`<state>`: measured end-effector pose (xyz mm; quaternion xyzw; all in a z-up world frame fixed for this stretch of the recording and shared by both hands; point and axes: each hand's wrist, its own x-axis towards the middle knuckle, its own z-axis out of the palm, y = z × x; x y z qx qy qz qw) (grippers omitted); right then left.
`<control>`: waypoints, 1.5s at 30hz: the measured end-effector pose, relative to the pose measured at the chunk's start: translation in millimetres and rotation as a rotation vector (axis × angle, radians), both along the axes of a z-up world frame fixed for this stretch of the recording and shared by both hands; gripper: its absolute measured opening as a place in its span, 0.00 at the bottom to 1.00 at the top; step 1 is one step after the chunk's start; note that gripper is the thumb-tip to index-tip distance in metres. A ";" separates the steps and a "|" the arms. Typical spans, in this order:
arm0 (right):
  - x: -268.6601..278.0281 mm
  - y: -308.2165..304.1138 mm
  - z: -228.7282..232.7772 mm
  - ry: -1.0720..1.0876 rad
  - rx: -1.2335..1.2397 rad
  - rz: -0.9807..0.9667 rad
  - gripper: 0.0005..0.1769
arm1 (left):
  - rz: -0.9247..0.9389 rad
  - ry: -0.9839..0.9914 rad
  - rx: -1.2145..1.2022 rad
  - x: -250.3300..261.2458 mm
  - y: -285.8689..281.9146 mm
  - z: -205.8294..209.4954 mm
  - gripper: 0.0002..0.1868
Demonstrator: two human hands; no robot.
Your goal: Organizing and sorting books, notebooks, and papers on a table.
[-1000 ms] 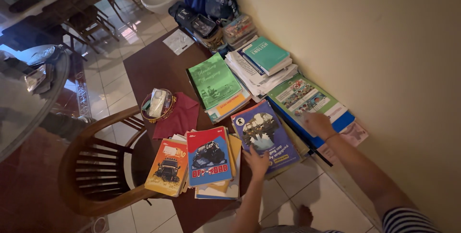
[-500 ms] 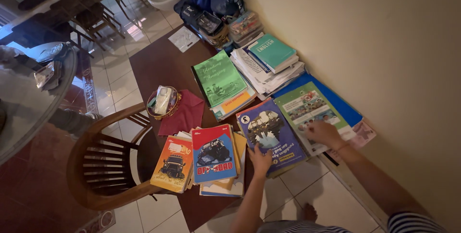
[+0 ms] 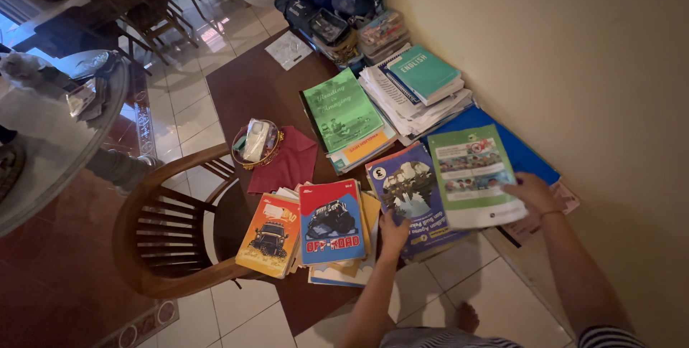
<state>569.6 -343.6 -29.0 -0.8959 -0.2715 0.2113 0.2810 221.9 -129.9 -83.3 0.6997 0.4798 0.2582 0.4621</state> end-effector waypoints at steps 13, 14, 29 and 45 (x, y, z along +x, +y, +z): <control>-135.9 48.9 199.5 -0.455 0.660 0.310 0.12 | -0.248 -0.626 -0.837 1.6 18.6 142.2 0.43; -140.0 52.2 206.2 -0.636 0.626 0.377 0.14 | -0.303 -0.726 -1.049 -4.4 23.8 162.4 0.43; -130.8 139.2 123.0 0.699 0.933 -0.062 0.27 | -0.225 -0.899 -0.829 -24.2 31.0 68.4 0.26; -89.6 78.3 35.2 -0.513 -0.225 0.210 0.47 | -0.144 -0.219 -0.285 -11.5 -23.9 40.4 0.37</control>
